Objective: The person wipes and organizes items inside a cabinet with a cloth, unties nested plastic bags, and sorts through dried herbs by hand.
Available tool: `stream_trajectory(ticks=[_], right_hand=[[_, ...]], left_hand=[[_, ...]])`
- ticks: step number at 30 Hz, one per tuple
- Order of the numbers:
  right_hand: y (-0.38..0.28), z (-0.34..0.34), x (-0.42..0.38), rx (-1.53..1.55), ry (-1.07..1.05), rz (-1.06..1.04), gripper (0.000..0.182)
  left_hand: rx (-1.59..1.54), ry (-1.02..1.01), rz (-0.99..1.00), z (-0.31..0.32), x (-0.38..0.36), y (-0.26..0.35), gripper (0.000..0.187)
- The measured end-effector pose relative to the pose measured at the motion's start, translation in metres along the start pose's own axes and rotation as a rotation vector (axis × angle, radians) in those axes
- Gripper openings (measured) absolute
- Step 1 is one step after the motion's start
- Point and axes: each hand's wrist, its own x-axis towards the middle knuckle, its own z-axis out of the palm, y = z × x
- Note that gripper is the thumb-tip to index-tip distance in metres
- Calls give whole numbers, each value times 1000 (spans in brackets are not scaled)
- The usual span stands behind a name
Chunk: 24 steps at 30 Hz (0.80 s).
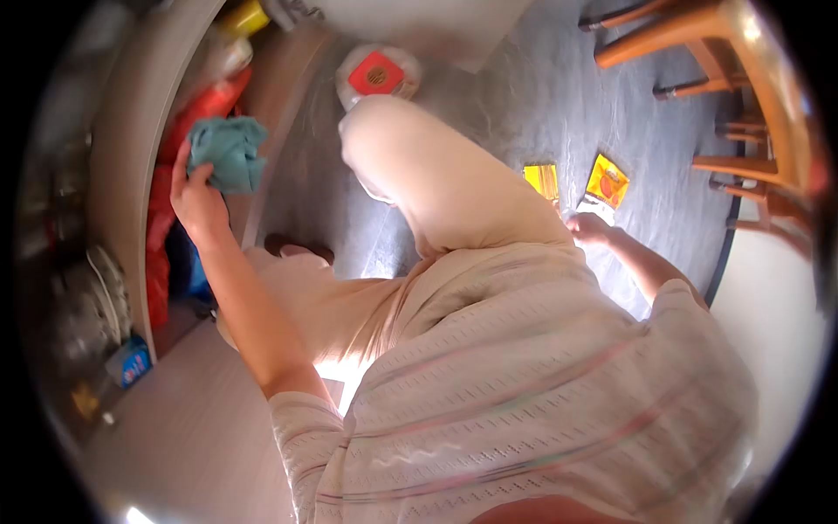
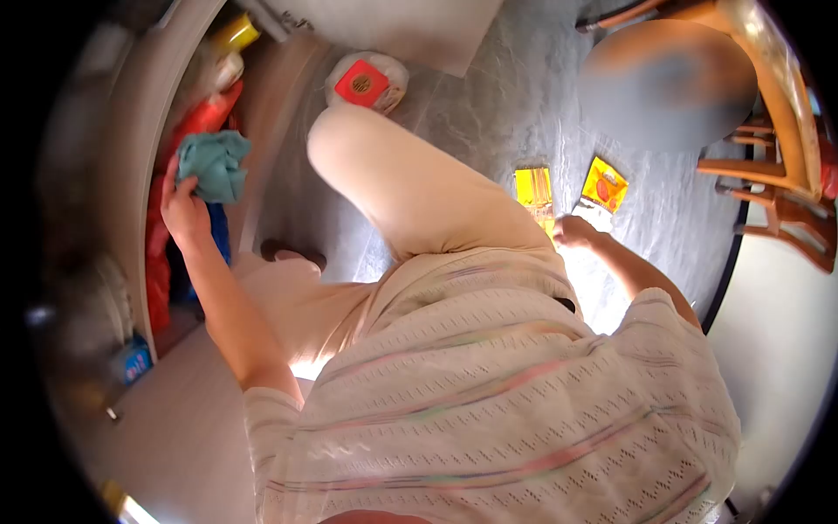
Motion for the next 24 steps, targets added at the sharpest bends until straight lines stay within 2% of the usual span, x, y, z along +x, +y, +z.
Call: stream_trajectory(ticks=[1,3,4,5,7,9,10,12,14,16,18,20,22,23,24], right_hand=[[11,18,-1,54,-101,13,29],[30,43,2,13,-155,2,30],[41,52,10,83,-172,65,32],[52,62,19,222,-104,52,31],[38,31,29,244,23,23,21],[36,15,53,368,117,70,22],[41,13,76,212,232,-107,22],[24,-9,104,434,294,-68,24],[-3,-35,135,439,322,-92,26],[-37,-64,174,341,370,-82,22],[-75,-101,205,341,391,-247,24],[-131,-135,221,539,536,-265,26],[-176,-164,248,397,713,-322,31],[-194,-180,254,529,586,-316,34],[-210,-199,256,657,455,-306,37]], left_hand=[[38,4,-7,8,-2,-6,50],[96,-4,-32,18,-1,-12,51],[114,-18,-45,24,0,-8,51],[128,-27,-57,24,3,-7,51],[241,-23,0,37,14,10,49],[304,-47,107,47,27,35,44],[979,-139,517,31,49,51,42],[1373,-177,790,29,73,79,37],[1073,-122,652,41,108,103,38],[1019,-69,620,43,150,118,45],[998,64,428,53,172,120,51],[1000,224,110,71,173,111,55],[1217,184,340,69,153,97,54],[1327,155,453,67,140,87,53],[1198,118,460,65,124,73,50]])
